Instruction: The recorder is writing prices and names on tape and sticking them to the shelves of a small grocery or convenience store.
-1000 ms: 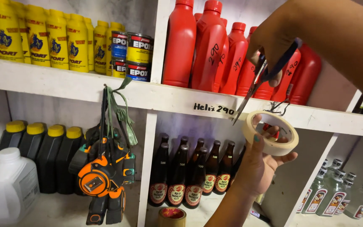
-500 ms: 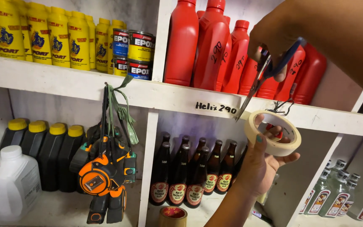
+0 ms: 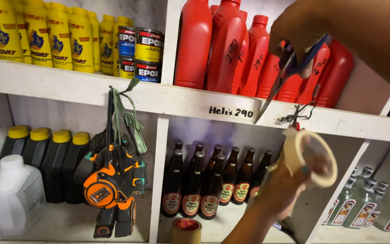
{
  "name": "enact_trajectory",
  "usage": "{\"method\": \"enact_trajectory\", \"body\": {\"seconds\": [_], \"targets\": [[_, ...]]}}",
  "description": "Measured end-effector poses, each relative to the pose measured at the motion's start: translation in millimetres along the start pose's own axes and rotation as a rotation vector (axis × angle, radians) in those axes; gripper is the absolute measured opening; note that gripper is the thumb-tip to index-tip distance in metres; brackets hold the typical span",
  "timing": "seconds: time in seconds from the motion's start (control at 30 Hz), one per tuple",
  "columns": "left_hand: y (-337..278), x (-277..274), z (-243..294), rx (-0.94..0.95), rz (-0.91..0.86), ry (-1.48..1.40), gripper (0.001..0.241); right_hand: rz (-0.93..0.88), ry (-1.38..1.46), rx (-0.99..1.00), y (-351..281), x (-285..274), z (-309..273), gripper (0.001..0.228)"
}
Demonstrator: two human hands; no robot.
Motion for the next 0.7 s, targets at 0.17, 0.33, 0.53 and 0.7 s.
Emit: {"method": "enact_trajectory", "body": {"seconds": [0.17,0.33,0.53,0.7], "targets": [[-114,-14,-10,0.103,0.131,0.567,0.065,0.018,0.013,0.028,-23,-10,90,0.054],[-176,-33,60,0.349,0.380,1.362,0.061,0.029,0.031,0.045,-60,-38,111,0.053],[-72,14,210,0.408,0.647,2.349,0.065,0.022,0.046,0.046,-77,-15,49,0.052],[-40,-3,203,0.084,0.684,2.642,0.069,-0.177,0.307,-0.264,-79,139,-14,0.055]]}}
Point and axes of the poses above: each hand's wrist, its own y-axis towards the middle knuckle, its own x-axis out of the palm, z = x × y, the point moved 2 cm from there along y, towards the middle knuckle, and after that the axes turned 13 degrees about -z, right-handed, at the moved point
